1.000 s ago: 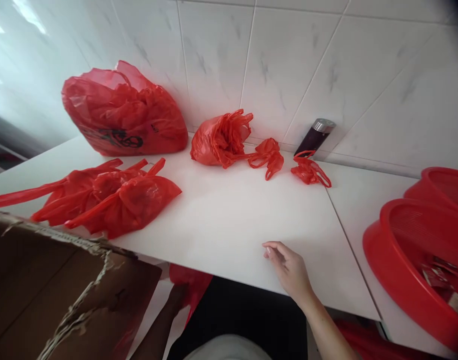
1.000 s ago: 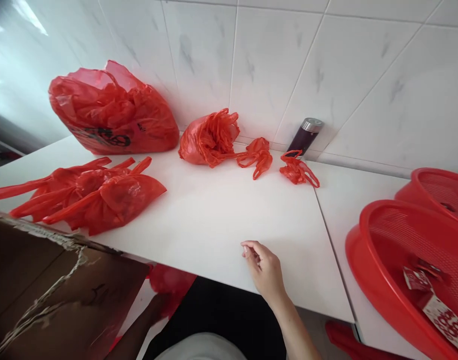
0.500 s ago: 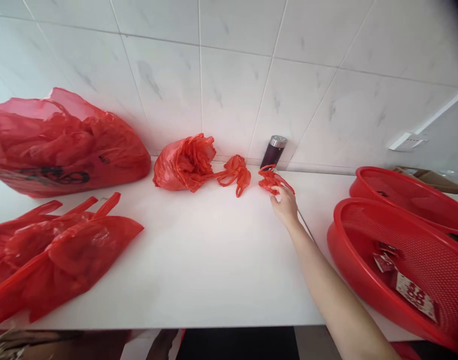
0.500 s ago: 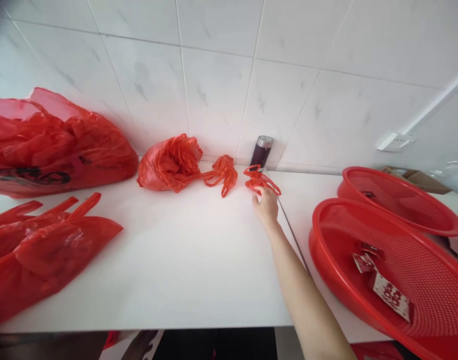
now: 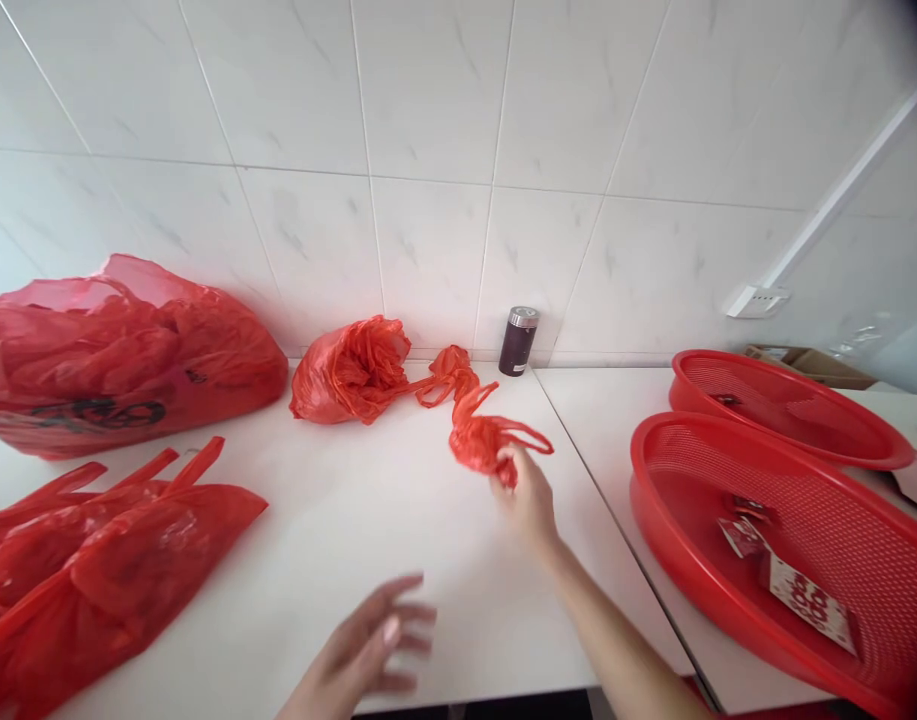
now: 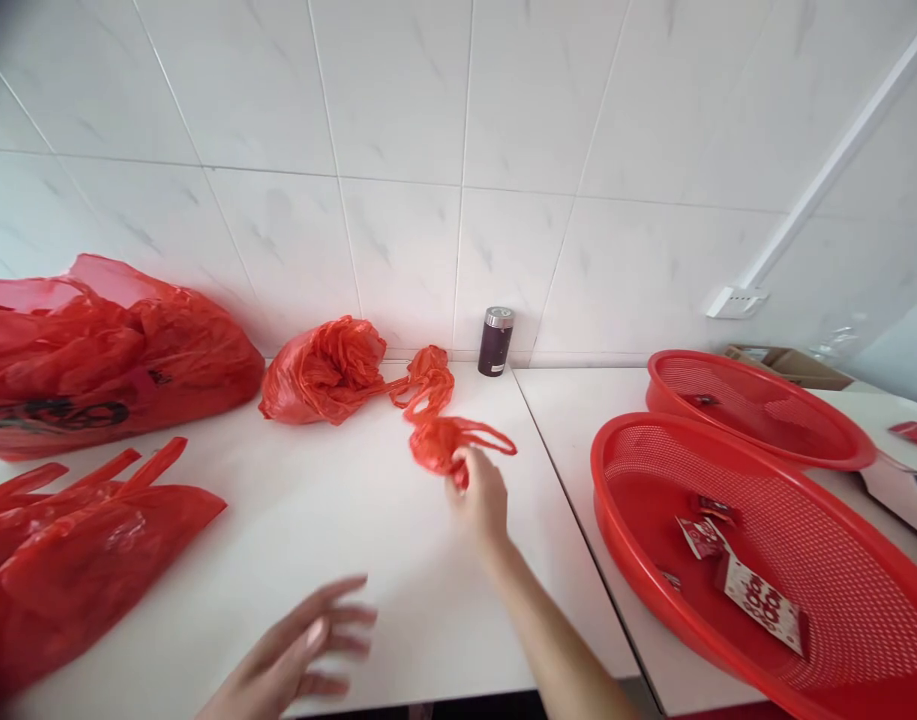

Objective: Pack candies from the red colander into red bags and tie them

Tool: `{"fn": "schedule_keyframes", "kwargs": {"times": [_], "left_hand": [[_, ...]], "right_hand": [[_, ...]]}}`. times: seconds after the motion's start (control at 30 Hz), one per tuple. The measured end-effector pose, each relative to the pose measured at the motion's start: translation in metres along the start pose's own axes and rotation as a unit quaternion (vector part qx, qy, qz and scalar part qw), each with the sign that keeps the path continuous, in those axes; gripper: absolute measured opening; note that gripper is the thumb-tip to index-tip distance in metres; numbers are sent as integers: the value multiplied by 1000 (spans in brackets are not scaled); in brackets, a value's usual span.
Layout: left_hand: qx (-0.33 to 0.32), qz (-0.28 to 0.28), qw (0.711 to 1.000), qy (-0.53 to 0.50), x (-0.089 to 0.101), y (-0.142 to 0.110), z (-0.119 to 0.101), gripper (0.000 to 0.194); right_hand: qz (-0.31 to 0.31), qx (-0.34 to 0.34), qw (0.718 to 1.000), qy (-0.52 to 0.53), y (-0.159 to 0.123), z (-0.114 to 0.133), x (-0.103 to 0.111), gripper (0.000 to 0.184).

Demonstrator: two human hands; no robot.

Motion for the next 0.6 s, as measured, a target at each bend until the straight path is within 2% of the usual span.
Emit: {"fn": "schedule_keyframes", "kwargs": {"times": [0.07, 0.1, 0.2, 0.3, 0.37, 0.5, 0.57, 0.6], "left_hand": [[-46, -27, 997, -60, -13, 25, -18, 51], [-68, -32, 993, -90, -20, 35, -26, 46], [-95, -36, 983, -150, -30, 53, -35, 27], [-103, -45, 983, -146, -29, 52, -37, 16], [-114, -34, 986, -120, -31, 46, -39, 13], [-124, 23, 990, -63, -47, 35, -42, 12], [-117, 36, 991, -49, -48, 35, -41, 16], [-109, 22, 992, -59, -42, 36, -40, 18]], "right_hand": [[3, 58, 995, 79, -45, 33, 7, 12], [23, 68, 992, 108, -63, 45, 9, 11], [98, 58, 977, 182, -95, 57, 21, 15], [78, 26, 970, 227, -90, 49, 47, 13], [66, 27, 971, 230, -80, 49, 58, 12], [127, 79, 962, 229, -68, 71, 51, 22], [148, 75, 953, 254, -67, 77, 46, 16], [158, 64, 947, 273, -67, 76, 44, 11]]}}
Point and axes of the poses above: each hand's wrist, its own y-axis towards the middle knuckle, its own x-axis out of the back of the hand, z = x × y, the point moved 7 cm from there along y, towards the middle knuckle, and after that the axes turned 1 degree about -x, right-handed, at the moved point
